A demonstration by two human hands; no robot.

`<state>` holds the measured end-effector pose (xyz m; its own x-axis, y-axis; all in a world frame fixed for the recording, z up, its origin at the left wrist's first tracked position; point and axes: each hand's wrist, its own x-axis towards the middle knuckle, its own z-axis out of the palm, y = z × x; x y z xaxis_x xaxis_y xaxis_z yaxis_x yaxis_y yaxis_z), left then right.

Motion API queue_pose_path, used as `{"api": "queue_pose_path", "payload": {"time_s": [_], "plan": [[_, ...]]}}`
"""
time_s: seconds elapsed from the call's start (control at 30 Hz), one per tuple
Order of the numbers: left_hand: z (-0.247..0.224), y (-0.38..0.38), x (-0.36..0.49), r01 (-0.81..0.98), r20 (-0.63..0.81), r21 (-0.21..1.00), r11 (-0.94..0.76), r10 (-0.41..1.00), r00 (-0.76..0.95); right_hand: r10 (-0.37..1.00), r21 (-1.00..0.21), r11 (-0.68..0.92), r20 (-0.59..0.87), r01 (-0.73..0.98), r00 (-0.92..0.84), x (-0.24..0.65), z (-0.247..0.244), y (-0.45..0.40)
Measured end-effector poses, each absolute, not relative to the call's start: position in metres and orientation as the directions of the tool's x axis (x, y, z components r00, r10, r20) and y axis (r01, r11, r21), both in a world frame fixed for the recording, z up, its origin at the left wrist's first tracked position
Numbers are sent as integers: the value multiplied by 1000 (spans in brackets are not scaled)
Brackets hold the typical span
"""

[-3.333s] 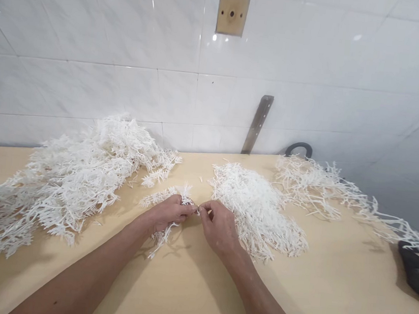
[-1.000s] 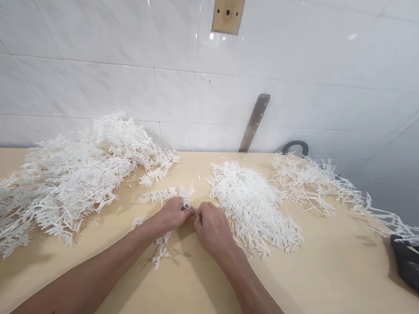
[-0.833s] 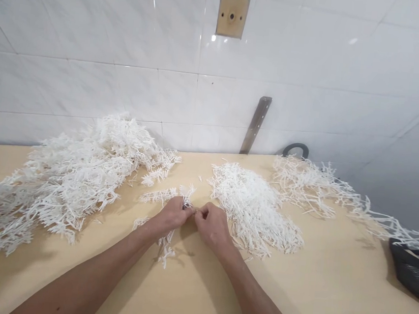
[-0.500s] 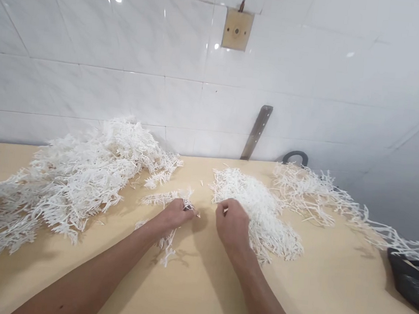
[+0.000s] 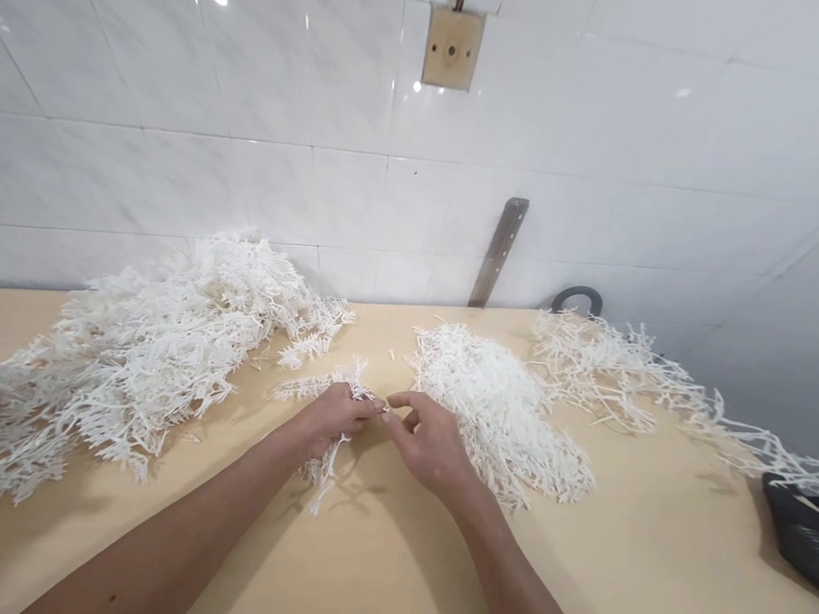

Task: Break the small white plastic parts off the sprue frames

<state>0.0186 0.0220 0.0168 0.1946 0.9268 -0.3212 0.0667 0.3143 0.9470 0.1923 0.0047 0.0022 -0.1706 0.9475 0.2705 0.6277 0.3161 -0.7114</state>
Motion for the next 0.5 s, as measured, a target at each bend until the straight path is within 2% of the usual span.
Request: {"api": "queue_pose_path", "payload": {"time_s": [0.3,0.5], "plan": [[6,29,17,62,-320,947,314,920,227,936,-680,332,321,654,-141,187,-7,4],[9,27,17,69,-318,948,310,921,227,940,-704,323,314,632,-131,184,-3,3]]}}
